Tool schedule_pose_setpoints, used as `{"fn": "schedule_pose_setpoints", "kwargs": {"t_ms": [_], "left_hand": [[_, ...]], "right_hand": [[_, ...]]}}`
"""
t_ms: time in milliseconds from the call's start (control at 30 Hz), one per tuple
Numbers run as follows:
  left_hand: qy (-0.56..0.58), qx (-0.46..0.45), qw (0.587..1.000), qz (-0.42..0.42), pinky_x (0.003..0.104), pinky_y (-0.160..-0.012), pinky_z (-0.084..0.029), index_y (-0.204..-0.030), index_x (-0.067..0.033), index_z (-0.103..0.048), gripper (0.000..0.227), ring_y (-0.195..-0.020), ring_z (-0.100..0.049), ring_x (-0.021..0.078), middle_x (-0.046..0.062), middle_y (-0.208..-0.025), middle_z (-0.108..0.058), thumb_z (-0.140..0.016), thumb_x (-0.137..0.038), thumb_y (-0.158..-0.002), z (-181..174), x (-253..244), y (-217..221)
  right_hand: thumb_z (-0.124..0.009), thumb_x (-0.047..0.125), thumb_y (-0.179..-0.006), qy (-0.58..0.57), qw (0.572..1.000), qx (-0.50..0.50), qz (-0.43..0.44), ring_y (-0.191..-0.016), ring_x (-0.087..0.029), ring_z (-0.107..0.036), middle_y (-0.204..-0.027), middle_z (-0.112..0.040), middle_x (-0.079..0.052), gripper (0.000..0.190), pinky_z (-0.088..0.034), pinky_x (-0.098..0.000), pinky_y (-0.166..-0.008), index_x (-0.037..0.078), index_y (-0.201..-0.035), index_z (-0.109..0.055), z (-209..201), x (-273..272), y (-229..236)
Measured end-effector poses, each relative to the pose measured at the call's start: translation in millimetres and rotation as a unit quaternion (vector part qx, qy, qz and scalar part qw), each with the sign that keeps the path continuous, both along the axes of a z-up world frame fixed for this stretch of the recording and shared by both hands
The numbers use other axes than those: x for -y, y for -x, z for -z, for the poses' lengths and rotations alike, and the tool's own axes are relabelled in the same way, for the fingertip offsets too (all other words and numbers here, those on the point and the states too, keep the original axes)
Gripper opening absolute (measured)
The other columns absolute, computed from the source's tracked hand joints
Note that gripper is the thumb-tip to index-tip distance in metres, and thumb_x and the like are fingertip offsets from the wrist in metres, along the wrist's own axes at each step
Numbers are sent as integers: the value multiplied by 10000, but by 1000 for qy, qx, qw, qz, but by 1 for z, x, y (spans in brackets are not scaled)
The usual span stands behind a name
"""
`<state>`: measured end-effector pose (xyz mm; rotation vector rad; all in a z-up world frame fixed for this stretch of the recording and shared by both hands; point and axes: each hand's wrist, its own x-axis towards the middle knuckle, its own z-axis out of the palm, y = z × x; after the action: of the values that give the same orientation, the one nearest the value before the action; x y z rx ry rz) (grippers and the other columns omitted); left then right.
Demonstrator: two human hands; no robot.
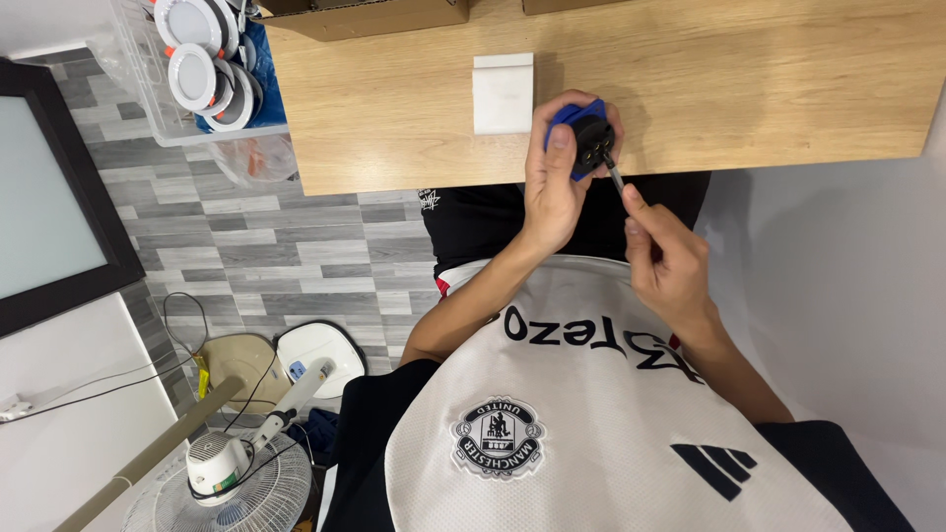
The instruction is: The person assembles small electrical components by hand, using a screwdriver to tighten screws on a white plastic box and a blue plastic socket. The person repeatedly picks up parts from a cardboard box, aligns them, and secures them with the screwdriver.
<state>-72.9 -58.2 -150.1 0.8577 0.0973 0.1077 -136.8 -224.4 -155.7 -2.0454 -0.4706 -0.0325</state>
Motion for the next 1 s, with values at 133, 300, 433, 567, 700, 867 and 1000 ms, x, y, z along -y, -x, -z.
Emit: {"fn": "schedule_pose_setpoints", "kwargs": {"t_ms": [133, 300, 433, 567, 700, 867, 1000], "left_hand": [[61, 21, 998, 15, 309, -731, -425, -1354, -146, -541, 349, -827, -531, 230, 175, -1059, -600, -472, -466, -1233, -1, -1, -4], [136, 47, 990, 12, 330, -749, -404, -1331, -90, -547, 379, -850, -462, 249, 220, -1001, -553, -498, -450, -1225, 7, 1, -9], [139, 44, 989, 16, 330, -771, -423, -1350, -101, -553, 385, -872, -478, 246, 219, -1035, -581, -505, -462, -1227, 7, 1, -9], [136, 69, 988, 14, 316, -751, -395, -1369, -151, -569, 332, -798, -517, 225, 173, -1055, -598, -459, -441, -1250, -6, 1, -12], [118, 37, 992, 1, 316, -711, -406, -1355, -143, -563, 345, -823, -547, 242, 173, -1083, -620, -499, -460, -1235, -6, 2, -13], [104, 38, 994, 7, 321, -742, -417, -1372, -147, -553, 341, -829, -531, 237, 167, -1097, -617, -492, -455, -1241, -10, 3, -12], [114, 59, 992, 4, 320, -800, -448, -1358, -121, -557, 328, -815, -518, 233, 175, -1091, -622, -488, -421, -1245, -7, 7, -13]], "right_hand": [[-496, 77, -1220, -232, 953, -190, -49, -525, -111, -371, -798, -423, -44, 394, -365, -248, -491, 107, -1612, -527, 5, -2, 4], [-451, 204, -1249, -524, 715, -436, -155, -456, -69, -180, -791, -268, -7, 424, -207, -201, -320, 301, -1661, -476, 14, 4, 2], [-424, 210, -1255, -547, 668, -471, -178, -451, -49, -170, -796, -282, -3, 421, -216, -180, -314, 321, -1659, -473, 17, 7, -2], [-443, 135, -1240, -353, 893, -242, -139, -382, -108, -333, -662, -279, 12, 418, -341, -218, -361, 168, -1656, -429, 2, -4, -11], [-441, 127, -1239, -281, 931, -210, -99, -410, -111, -352, -637, -344, -9, 412, -345, -221, -383, 168, -1649, -443, -2, -2, -9], [-456, 97, -1232, -246, 949, -188, -58, -438, -112, -337, -632, -322, 6, 393, -368, -226, -404, 136, -1623, -477, -2, -5, -7], [-459, 101, -1234, -218, 960, -168, -58, -415, -105, -364, -590, -328, 21, 392, -348, -227, -410, 126, -1625, -477, -4, -4, -7]]}}
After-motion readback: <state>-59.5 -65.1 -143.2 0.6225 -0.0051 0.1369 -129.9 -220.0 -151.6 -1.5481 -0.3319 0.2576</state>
